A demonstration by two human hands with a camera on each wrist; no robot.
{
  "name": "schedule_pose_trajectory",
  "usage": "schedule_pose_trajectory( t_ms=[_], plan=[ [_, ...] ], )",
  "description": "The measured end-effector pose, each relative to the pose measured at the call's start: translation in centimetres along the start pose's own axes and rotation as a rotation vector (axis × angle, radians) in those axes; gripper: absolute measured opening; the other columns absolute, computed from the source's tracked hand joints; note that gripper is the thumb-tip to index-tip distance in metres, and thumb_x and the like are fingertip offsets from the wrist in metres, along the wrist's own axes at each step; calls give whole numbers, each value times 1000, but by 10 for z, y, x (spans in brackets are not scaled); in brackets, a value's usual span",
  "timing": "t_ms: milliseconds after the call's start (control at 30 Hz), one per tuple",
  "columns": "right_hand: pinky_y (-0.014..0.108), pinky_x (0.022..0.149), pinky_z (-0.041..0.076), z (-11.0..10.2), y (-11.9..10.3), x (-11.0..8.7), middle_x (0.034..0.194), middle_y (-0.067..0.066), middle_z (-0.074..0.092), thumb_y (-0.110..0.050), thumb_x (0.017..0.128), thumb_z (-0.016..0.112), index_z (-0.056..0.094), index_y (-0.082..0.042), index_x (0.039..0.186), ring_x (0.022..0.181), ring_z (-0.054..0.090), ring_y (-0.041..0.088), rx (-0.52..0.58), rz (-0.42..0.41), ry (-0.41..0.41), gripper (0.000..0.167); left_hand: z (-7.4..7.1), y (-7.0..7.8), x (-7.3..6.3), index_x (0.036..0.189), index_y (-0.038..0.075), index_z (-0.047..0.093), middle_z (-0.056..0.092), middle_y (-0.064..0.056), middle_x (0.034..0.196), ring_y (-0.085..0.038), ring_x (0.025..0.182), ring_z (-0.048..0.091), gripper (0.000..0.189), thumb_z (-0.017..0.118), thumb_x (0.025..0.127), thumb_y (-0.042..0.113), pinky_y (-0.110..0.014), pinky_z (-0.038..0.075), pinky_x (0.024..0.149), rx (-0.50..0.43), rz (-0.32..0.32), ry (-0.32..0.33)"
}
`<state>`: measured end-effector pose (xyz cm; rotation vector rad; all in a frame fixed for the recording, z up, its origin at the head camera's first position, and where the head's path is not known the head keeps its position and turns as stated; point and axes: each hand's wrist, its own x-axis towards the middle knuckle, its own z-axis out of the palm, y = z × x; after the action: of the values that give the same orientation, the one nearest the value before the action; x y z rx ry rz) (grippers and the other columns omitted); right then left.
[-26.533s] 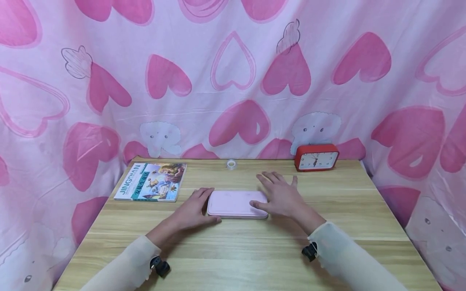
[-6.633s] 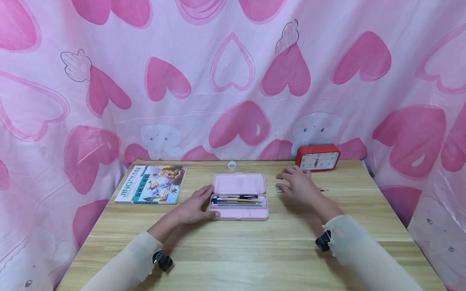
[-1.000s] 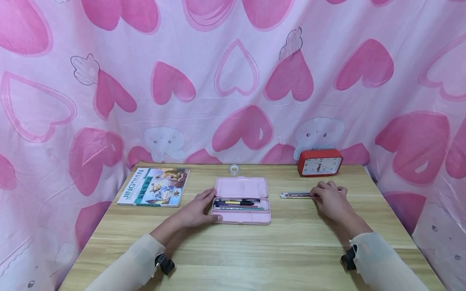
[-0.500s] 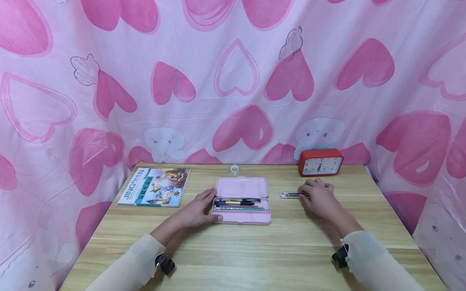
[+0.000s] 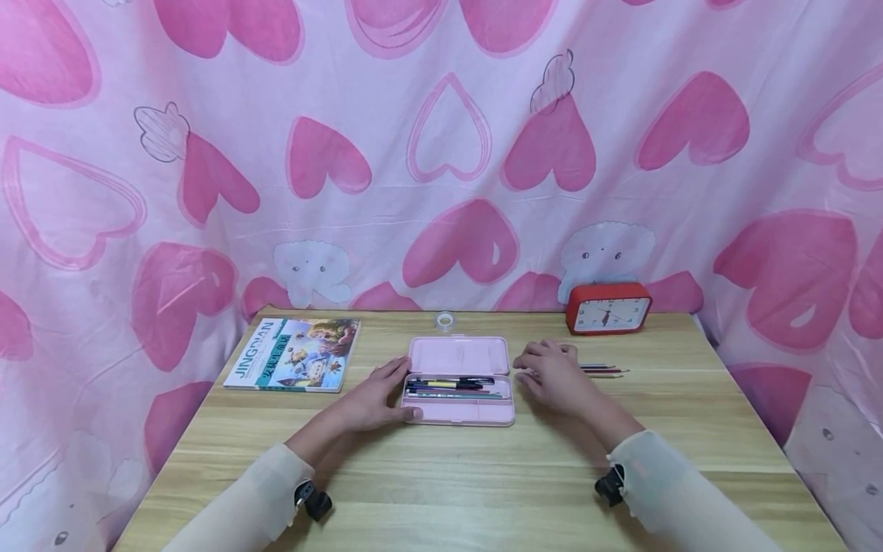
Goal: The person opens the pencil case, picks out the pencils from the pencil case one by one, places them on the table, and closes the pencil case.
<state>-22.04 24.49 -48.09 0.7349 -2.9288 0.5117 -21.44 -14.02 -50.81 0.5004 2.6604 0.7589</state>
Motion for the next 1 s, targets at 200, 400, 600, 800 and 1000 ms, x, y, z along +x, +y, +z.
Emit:
schedule_pose_trajectory(
  t_ms=[200, 400, 600, 800, 1000],
  plan=[
    [70, 103, 44, 8, -20, 6, 118, 2, 78, -18, 99, 84, 85, -19, 119, 112, 60, 26, 3, -75, -32, 20, 0, 0, -1, 178, 16, 23, 19, -8, 187, -42, 173, 18, 112, 80, 95, 64, -62, 28, 138, -9, -9, -1],
    [64, 99, 45, 18, -29, 11, 114, -4, 78, -19, 100, 84, 86, -20, 117, 109, 59, 21, 11, -112, -77, 17, 0, 0, 0, 178, 16, 22, 19, -8, 187, -41, 173, 19, 113, 80, 95, 64, -61, 27, 138, -5, -12, -5],
    [62, 98, 44, 25, -33, 14, 109, -9, 75, -18, 99, 84, 86, -23, 114, 110, 58, 18, 21, -86, -127, 16, -2, 2, 0, 178, 15, 21, 17, -9, 187, -42, 173, 17, 112, 80, 95, 63, -62, 25, 138, -5, -11, -10],
    [61, 98, 45, 26, -34, 17, 108, -8, 76, -16, 99, 85, 87, -25, 115, 110, 58, 19, 19, -49, -166, 19, -1, 1, 1, 178, 15, 22, 17, -8, 187, -42, 173, 18, 112, 80, 95, 63, -61, 27, 138, 0, -9, -2],
    [58, 97, 45, 26, -36, 19, 109, -8, 76, -13, 100, 83, 87, -25, 117, 110, 60, 19, 25, -41, -204, 22, 0, -1, 2, 178, 15, 23, 17, -7, 188, -41, 173, 18, 112, 80, 95, 63, -61, 27, 138, -4, -10, -6]
  ],
)
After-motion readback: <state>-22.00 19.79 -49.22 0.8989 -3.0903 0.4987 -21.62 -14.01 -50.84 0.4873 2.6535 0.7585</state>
